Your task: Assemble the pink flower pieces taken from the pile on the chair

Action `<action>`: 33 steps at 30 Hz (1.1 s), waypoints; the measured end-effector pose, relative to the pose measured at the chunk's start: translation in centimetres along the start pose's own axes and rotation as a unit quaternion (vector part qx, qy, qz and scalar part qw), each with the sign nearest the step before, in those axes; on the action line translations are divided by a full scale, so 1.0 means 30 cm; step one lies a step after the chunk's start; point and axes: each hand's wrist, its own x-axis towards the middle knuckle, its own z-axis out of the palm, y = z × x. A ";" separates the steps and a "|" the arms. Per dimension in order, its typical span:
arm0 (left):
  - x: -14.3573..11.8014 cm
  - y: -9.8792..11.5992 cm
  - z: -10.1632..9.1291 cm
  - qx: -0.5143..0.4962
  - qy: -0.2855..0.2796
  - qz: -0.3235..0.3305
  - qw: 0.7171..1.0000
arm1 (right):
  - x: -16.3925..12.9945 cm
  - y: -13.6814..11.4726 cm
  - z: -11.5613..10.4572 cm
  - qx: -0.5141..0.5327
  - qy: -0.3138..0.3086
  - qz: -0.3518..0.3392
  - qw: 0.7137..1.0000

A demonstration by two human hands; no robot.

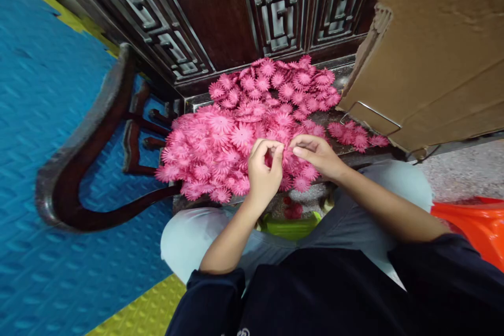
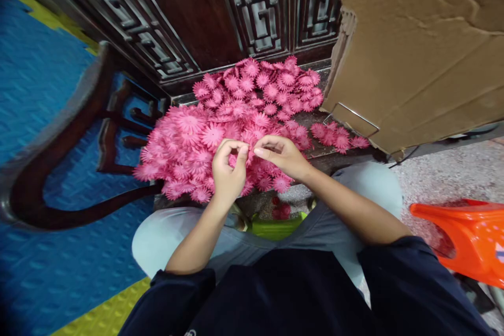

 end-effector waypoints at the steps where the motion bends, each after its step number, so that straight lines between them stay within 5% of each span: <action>1: 0.001 0.001 -0.001 0.013 -0.003 0.007 1.000 | 0.001 0.004 0.000 0.004 0.007 0.001 1.000; 12: -0.001 0.002 -0.006 0.071 -0.007 0.034 0.997 | 0.006 0.028 -0.014 0.021 0.064 0.006 0.998; 33: 0.014 -0.017 -0.027 -0.014 0.035 -0.016 0.999 | 0.010 0.016 -0.024 0.131 -0.040 0.084 0.987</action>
